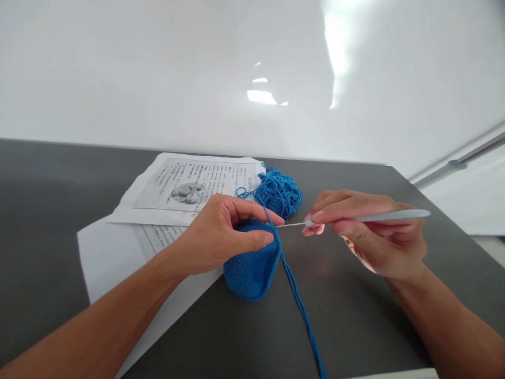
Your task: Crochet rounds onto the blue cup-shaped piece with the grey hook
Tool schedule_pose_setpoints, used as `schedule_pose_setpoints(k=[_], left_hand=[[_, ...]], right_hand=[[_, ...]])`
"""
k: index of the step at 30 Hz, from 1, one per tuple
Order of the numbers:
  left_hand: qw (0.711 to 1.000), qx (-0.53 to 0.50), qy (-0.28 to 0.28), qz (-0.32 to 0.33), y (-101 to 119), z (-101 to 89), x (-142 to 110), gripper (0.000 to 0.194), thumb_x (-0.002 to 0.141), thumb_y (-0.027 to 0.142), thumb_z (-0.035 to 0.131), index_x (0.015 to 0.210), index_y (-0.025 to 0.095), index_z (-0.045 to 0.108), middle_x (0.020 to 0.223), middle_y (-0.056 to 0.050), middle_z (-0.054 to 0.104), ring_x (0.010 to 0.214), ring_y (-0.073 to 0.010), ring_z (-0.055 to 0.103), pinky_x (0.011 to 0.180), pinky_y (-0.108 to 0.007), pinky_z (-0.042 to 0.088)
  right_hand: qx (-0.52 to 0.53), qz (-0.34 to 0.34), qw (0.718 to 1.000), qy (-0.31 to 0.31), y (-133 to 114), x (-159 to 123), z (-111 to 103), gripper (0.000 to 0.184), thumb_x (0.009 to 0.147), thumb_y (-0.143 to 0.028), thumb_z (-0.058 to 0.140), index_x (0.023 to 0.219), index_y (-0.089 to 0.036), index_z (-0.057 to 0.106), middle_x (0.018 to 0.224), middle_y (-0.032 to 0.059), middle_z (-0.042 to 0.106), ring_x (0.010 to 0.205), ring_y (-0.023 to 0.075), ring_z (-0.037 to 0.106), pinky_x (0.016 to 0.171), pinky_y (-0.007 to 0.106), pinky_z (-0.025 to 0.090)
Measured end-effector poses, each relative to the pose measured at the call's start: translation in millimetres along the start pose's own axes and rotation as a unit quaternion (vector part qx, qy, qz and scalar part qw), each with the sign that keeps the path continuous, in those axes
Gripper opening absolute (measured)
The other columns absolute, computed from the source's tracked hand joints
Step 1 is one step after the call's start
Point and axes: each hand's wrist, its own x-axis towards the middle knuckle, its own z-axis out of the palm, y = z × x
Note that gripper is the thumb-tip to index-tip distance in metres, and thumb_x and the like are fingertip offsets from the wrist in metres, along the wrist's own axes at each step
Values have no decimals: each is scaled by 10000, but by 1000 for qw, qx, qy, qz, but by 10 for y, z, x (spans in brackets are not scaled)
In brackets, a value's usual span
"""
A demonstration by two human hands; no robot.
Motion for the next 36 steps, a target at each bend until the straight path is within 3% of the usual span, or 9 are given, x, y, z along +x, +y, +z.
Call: schedule_pose_setpoints(k=[6, 13, 19, 27, 32, 36], left_hand=[[1000, 9, -20, 1, 12, 20, 8, 194, 758, 175, 867, 945, 229, 883, 953, -37, 853, 845, -144, 759, 727, -183, 559], [999, -15, -29, 13, 5, 29, -11, 127, 749, 123, 857, 848, 202, 859, 963, -29, 852, 854, -141, 768, 756, -191, 577], [999, -42, -28, 7, 17, 45, -11, 95, 747, 129, 863, 818, 189, 843, 928, -36, 843, 848, -149, 768, 759, -200, 591], [997, -76, 28, -5, 51, 85, -17, 74, 754, 208, 880, 802, 174, 835, 905, -60, 822, 743, -148, 717, 653, -224, 558], [991, -113, 68, 4, 21, 123, -5, 143, 704, 212, 922, 802, 172, 825, 797, -38, 793, 694, -140, 684, 647, -239, 539], [988, -138, 75, 5, 7, 152, -4, 174, 694, 221, 936, 819, 172, 825, 833, -40, 804, 736, -154, 700, 679, -252, 551]], right_hand=[[48, 33, 997, 42, 18, -23, 72, 182, 1017, -255, 680, 1080, -210, 845, 784, 85, 770, 712, 212, 733, 618, 345, 585], [125, 129, 980, 83, -24, -7, 114, 206, 1008, -341, 704, 959, -174, 814, 767, 62, 737, 588, 177, 732, 474, 274, 581], [198, 227, 942, 148, 9, 14, 182, 293, 937, -430, 788, 818, -163, 773, 657, 37, 698, 493, 139, 659, 421, 247, 582], [333, 269, 884, 188, 132, 25, 343, 256, 900, -410, 835, 846, -165, 787, 664, 2, 718, 495, 84, 637, 461, 187, 611], [319, 226, 910, 141, 116, 5, 417, 127, 908, -322, 838, 972, -212, 840, 828, 26, 822, 643, 132, 773, 601, 226, 681], [278, 216, 927, 132, 100, 15, 443, 109, 875, -268, 863, 979, -234, 861, 846, 33, 834, 628, 137, 775, 605, 230, 676]])
